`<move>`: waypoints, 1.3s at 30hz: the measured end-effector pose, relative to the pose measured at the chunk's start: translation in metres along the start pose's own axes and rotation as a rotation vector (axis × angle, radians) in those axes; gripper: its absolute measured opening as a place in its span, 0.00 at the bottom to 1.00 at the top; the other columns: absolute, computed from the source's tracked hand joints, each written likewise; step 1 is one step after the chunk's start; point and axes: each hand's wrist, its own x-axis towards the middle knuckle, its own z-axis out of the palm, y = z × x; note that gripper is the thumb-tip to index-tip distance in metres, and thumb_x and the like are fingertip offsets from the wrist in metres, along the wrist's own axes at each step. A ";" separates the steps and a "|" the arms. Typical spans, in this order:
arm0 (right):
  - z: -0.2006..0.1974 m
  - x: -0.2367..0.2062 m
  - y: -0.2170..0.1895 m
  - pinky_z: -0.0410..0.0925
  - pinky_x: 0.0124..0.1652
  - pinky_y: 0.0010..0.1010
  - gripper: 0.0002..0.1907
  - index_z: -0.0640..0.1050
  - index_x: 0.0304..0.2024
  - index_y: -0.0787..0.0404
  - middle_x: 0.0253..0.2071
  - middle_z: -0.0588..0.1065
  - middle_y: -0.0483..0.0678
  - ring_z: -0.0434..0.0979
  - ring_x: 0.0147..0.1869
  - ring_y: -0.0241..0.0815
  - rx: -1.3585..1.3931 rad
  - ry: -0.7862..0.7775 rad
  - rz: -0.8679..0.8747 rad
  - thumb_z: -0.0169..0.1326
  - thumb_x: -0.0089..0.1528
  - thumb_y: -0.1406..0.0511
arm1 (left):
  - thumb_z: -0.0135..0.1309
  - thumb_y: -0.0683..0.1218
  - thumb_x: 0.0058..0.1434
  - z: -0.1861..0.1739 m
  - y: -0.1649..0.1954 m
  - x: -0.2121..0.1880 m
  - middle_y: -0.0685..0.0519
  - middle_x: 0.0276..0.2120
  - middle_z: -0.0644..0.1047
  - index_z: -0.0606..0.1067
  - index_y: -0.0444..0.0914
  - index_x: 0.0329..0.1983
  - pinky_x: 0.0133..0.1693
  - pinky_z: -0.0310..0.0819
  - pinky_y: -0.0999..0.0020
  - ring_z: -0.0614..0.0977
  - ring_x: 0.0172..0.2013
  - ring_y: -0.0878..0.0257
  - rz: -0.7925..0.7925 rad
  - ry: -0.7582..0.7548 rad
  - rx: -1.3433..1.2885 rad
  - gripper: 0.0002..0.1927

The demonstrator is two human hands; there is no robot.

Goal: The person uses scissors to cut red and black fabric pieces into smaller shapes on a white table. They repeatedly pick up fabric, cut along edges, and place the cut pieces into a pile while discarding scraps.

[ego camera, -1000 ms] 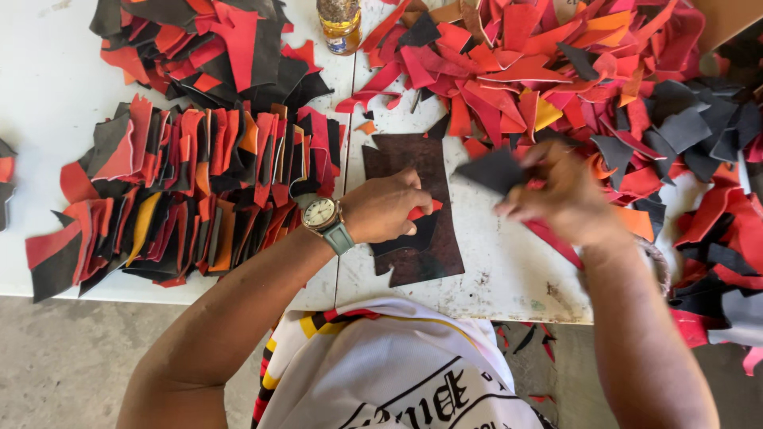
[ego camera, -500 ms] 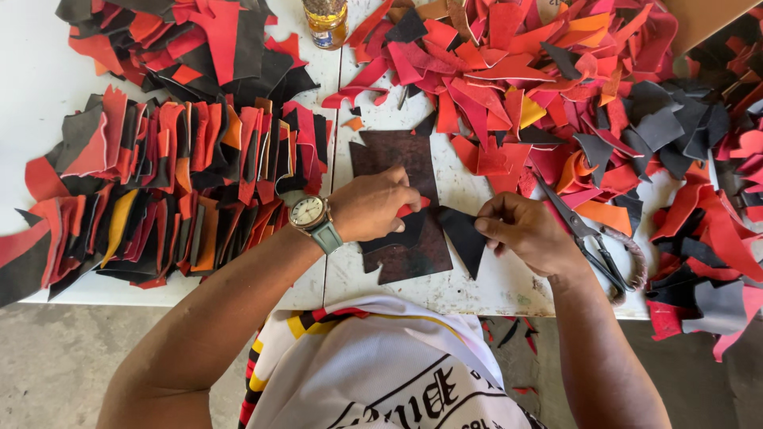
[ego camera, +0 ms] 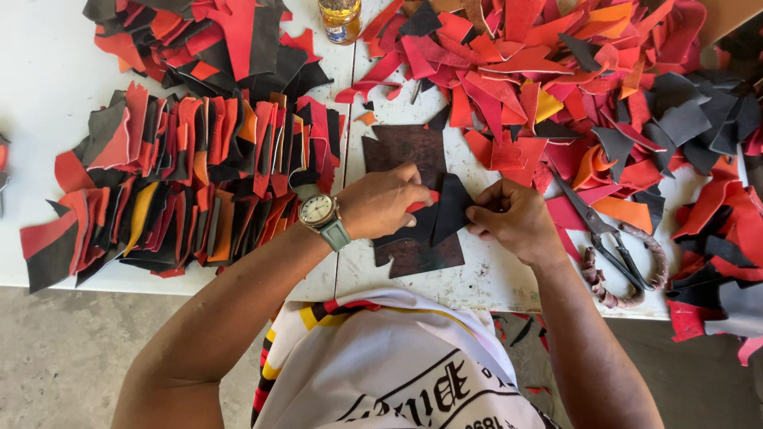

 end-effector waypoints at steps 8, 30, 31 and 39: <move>-0.005 -0.018 -0.018 0.68 0.23 0.29 0.16 0.78 0.46 0.64 0.24 0.79 0.51 0.77 0.24 0.36 -0.197 -0.071 0.078 0.63 0.56 0.68 | 0.61 0.45 0.58 0.004 0.004 -0.001 0.45 0.50 0.71 0.78 0.44 0.55 0.42 0.79 0.58 0.83 0.40 0.50 0.083 -0.002 0.129 0.20; 0.006 -0.037 0.004 0.70 0.28 0.27 0.17 0.80 0.54 0.65 0.26 0.77 0.47 0.73 0.26 0.32 -0.090 0.003 -0.006 0.53 0.67 0.62 | 0.49 0.41 0.60 0.018 0.018 -0.002 0.41 0.44 0.68 0.78 0.50 0.58 0.33 0.80 0.57 0.83 0.26 0.49 0.084 0.053 0.235 0.23; 0.000 -0.037 0.006 0.70 0.28 0.26 0.17 0.79 0.55 0.65 0.27 0.77 0.46 0.74 0.26 0.32 -0.047 0.024 -0.046 0.51 0.68 0.62 | 0.50 0.41 0.60 0.020 0.018 -0.001 0.41 0.44 0.68 0.78 0.50 0.58 0.33 0.80 0.57 0.83 0.27 0.49 0.088 0.059 0.241 0.23; 0.006 -0.071 0.000 0.72 0.33 0.29 0.21 0.79 0.55 0.62 0.38 0.78 0.49 0.78 0.31 0.37 -0.416 0.116 -0.389 0.61 0.60 0.65 | 0.47 0.41 0.64 0.021 0.026 -0.007 0.40 0.46 0.67 0.74 0.51 0.64 0.29 0.79 0.55 0.82 0.24 0.49 -0.001 -0.027 0.262 0.25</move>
